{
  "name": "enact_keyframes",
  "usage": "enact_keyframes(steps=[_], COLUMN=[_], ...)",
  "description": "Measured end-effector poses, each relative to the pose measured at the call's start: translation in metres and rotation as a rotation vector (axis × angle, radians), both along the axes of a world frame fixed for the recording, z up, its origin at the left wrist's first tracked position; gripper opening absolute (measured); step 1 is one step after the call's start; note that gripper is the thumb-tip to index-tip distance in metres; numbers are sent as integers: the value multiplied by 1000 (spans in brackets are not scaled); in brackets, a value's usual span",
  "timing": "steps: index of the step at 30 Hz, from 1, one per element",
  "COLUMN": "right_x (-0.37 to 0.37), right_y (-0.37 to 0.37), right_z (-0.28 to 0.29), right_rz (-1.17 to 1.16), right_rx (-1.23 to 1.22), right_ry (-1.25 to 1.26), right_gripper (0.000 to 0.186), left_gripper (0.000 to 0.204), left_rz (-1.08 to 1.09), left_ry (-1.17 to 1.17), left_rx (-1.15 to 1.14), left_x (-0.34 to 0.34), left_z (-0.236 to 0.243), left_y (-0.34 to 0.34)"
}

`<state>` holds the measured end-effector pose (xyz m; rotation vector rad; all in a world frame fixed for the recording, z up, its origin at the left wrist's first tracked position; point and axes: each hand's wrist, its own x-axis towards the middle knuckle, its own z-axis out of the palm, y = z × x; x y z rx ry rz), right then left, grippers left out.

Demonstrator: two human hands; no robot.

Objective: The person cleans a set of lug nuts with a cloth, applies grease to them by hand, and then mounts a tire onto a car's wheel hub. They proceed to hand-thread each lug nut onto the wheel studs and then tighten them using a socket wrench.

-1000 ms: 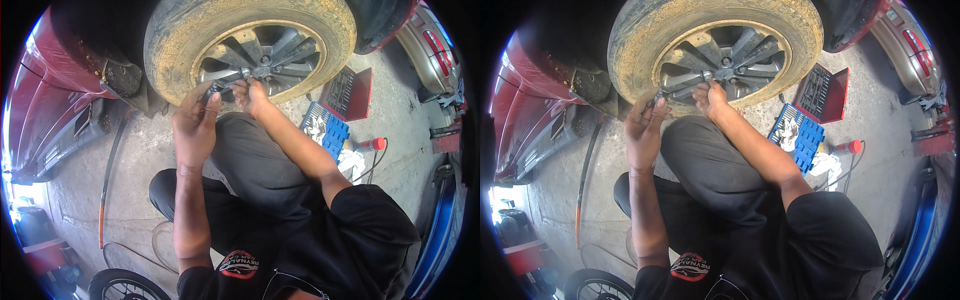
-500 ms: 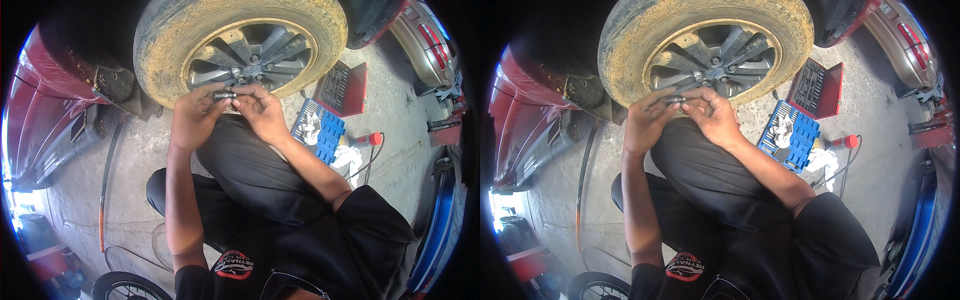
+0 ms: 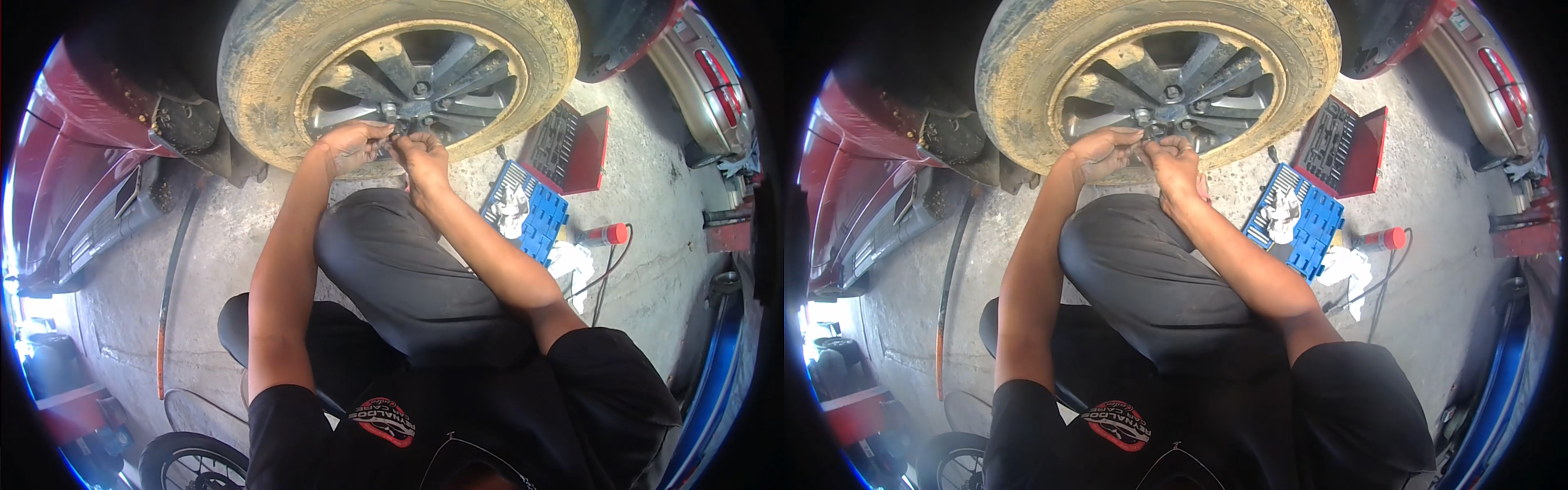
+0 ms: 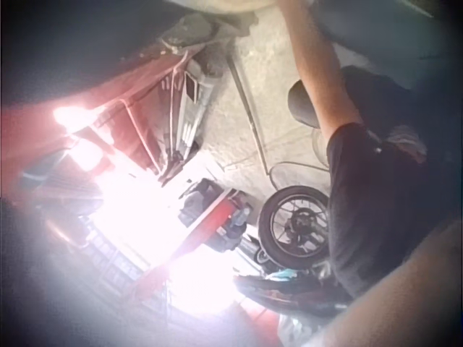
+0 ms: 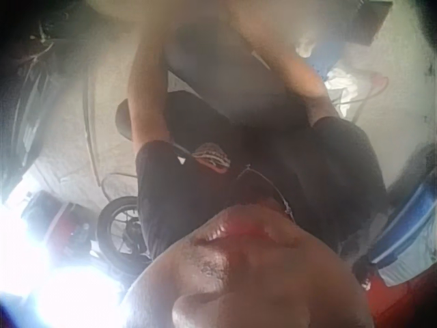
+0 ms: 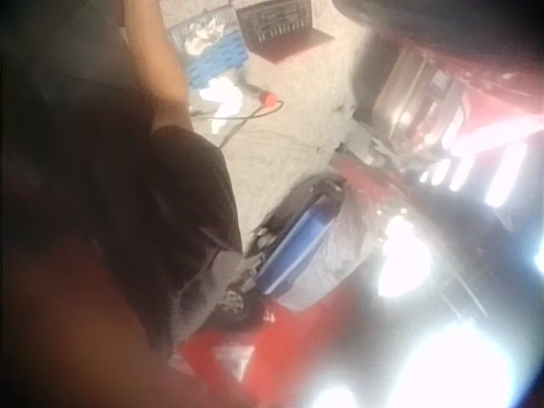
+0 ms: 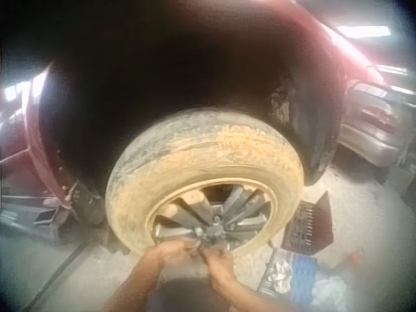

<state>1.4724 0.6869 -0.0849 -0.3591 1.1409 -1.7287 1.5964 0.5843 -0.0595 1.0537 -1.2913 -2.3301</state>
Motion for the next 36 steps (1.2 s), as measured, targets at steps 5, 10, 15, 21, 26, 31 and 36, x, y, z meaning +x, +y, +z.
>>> enact_keyframes(steps=[5,10,15,21,26,31,36], right_x=[-1,8,-5,3,-54,-151,-224], right_y=[-10,-10,-14,-11,39,181,326], right_z=[-16,-1,-11,-7,-48,-170,-229], right_rz=[-5,-13,-50,64,295,393,270], right_rx=[21,10,14,-85,147,427,979], right_ry=[148,294,300,-10,340,1266,1196], right_gripper=[29,31,29,24,21,20,21], left_gripper=[8,10,18,27,29,29,35], left_rz=[84,131,69,-4,150,300,198], left_ry=[45,93,123,206,178,276,440], left_rx=[36,137,196,298,306,408,504], left_x=[-10,1,-12,4,-10,-17,-11], left_z=[-16,-27,-32,-43,-39,-26,-35], left_y=[-8,-11,-15,-31,-30,-19,-28])
